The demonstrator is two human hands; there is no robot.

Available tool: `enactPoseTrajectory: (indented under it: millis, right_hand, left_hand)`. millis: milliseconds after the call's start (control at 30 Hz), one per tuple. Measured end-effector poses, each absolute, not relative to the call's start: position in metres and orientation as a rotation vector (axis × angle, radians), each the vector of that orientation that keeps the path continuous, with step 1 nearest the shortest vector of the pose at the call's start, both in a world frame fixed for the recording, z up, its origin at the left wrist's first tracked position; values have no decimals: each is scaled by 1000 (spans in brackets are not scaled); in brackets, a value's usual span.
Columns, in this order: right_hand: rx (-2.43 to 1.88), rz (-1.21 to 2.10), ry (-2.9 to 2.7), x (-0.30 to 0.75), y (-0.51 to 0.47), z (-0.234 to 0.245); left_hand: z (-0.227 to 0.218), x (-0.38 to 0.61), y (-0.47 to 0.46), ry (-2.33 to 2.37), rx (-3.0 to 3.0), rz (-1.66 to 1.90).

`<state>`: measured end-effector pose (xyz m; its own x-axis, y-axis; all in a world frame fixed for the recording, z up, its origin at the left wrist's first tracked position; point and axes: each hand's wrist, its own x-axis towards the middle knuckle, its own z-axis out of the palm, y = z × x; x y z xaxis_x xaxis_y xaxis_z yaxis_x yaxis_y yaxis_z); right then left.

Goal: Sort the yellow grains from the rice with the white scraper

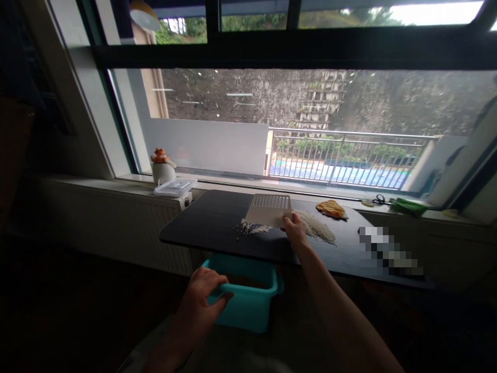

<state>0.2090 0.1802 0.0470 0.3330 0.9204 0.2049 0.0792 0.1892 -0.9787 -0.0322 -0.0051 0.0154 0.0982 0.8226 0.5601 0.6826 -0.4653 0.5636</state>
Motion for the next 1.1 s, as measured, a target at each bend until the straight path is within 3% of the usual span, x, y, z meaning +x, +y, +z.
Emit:
enactPoseTrajectory:
  millis: [533, 1100]
  right_hand:
    - [-1192, 835, -1155, 206, 176, 48]
    - [-1010, 929, -1385, 99, 175, 34]
  left_hand:
    - [11, -40, -5, 1539, 2230, 1321]
    - [4, -113, -6, 1775, 2365, 1447]
